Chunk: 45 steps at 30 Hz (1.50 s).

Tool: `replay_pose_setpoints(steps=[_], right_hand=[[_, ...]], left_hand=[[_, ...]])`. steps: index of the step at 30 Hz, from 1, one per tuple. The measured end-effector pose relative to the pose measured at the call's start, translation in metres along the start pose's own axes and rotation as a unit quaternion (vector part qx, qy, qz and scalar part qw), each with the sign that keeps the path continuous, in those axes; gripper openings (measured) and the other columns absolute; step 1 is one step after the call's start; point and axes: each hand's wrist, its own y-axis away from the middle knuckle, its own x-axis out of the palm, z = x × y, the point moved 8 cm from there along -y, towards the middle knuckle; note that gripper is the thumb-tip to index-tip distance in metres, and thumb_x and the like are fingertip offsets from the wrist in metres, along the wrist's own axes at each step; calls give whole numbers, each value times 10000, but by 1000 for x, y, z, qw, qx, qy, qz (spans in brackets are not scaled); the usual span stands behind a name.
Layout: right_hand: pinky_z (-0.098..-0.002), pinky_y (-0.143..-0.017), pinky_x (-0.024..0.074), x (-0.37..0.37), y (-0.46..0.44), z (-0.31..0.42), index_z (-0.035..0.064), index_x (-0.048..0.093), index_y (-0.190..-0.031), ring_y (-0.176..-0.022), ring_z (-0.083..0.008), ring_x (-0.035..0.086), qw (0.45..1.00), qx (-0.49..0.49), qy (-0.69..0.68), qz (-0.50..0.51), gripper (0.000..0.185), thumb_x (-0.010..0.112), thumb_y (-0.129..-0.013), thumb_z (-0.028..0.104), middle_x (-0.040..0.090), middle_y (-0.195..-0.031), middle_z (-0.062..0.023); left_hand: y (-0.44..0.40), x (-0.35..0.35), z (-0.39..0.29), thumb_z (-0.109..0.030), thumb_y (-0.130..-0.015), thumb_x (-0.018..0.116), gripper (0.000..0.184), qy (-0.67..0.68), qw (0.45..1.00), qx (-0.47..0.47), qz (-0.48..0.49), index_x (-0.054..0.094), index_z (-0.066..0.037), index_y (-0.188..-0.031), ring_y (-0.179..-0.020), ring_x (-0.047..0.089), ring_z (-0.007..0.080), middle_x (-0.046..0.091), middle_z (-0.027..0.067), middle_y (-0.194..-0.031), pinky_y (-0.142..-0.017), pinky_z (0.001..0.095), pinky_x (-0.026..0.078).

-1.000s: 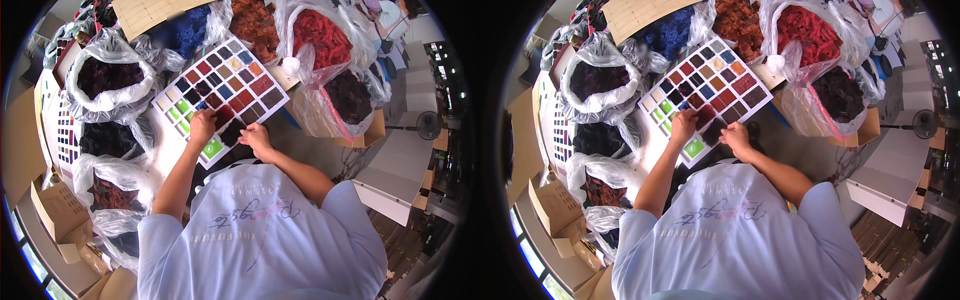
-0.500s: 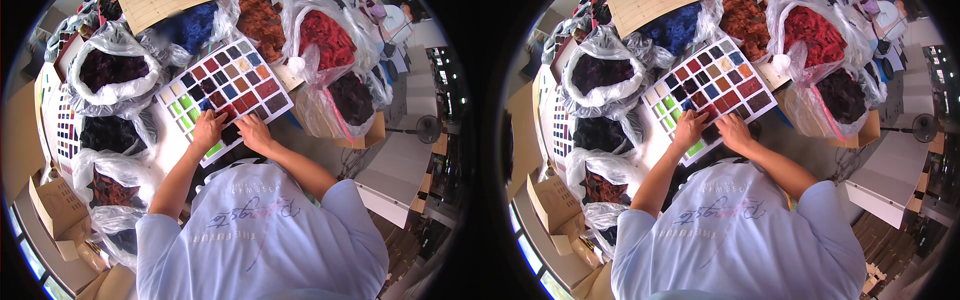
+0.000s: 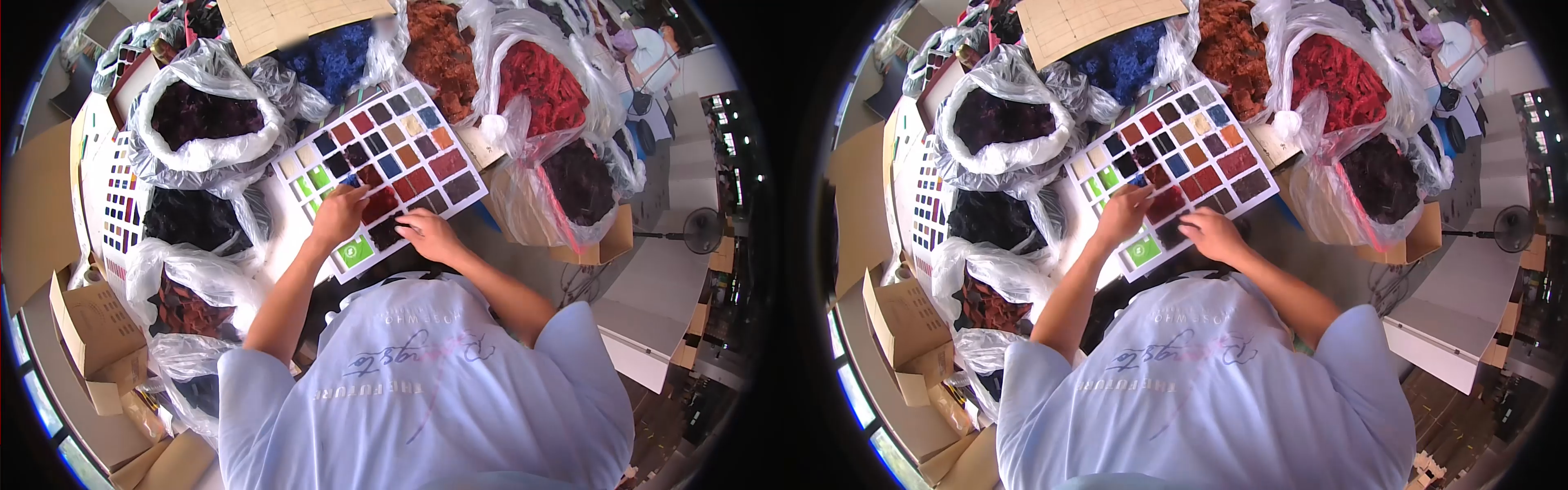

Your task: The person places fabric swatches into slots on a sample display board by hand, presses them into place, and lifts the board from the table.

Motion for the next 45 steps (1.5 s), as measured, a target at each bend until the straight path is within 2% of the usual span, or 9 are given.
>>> replay_pose_setpoints(steps=[3,5,12,14,21,25,30,40,45], right_hand=[[-344,-749,534,-9,58,-76,57,604,-1098,-869,-271,660,916,332,-213,-76,368,709,-879,333,656,-957,-145],[-362,-824,536,17,91,-98,14,550,-1062,-973,-259,648,779,477,-397,-90,418,714,-884,356,636,-1065,-124],[-382,-876,529,42,60,-71,30,551,-1102,-946,-231,649,667,392,-632,-46,380,664,-921,344,643,-1074,-112],[-385,-783,556,40,65,-62,189,500,-1247,-914,-194,662,677,399,-617,-47,354,645,-937,281,651,-1057,-39],[-297,-593,559,-10,72,-70,116,569,-1165,-817,-144,634,782,325,-495,-193,334,702,-859,109,613,-974,-27],[-245,-509,472,-78,74,-87,79,596,-1089,-731,-113,603,740,250,-540,-313,291,709,-822,94,642,-900,-20],[-313,-853,500,-224,65,-105,68,536,-1247,-993,-164,605,677,111,-595,-419,426,622,-835,2,621,-1115,-50],[-384,-824,520,-494,55,-332,129,579,-1190,-1009,-226,645,628,67,-600,-492,338,616,-863,51,660,-1112,-41],[-372,-855,507,-592,29,-540,89,599,-1143,-1027,-216,622,604,123,-630,-472,284,675,-878,158,649,-1115,-60]], left_hand=[[56,-53,60,-221,-896,659,366,-46,953,-170,-248,618,-23,-1201,-852,646,318,646,191,-997,-755,392,517],[91,-32,126,-259,-909,665,452,8,927,-280,-249,560,37,-1234,-829,648,256,646,179,-974,-745,365,528],[109,10,120,-173,-933,638,223,523,773,-345,-100,578,-25,-1089,-833,666,180,667,90,-944,-777,338,561],[115,14,99,-96,-937,615,96,597,735,-313,-70,551,-65,-1003,-809,677,184,675,75,-931,-743,330,568],[117,44,61,-58,-913,641,157,648,692,-312,-64,557,-125,-1028,-843,668,154,679,26,-922,-741,297,565],[60,54,17,-76,-918,649,189,669,695,-262,-30,569,-122,-1082,-841,669,153,682,28,-928,-731,292,561],[-22,53,-57,-161,-948,634,327,617,757,-211,37,555,-72,-1253,-825,662,162,682,69,-953,-763,296,543],[-55,101,-61,-240,-976,598,257,529,786,-314,-59,606,-81,-1177,-806,658,146,686,45,-939,-741,290,537],[-51,124,-79,-266,-969,611,328,501,778,-363,-115,592,-36,-1202,-837,662,181,671,96,-966,-761,313,549]])
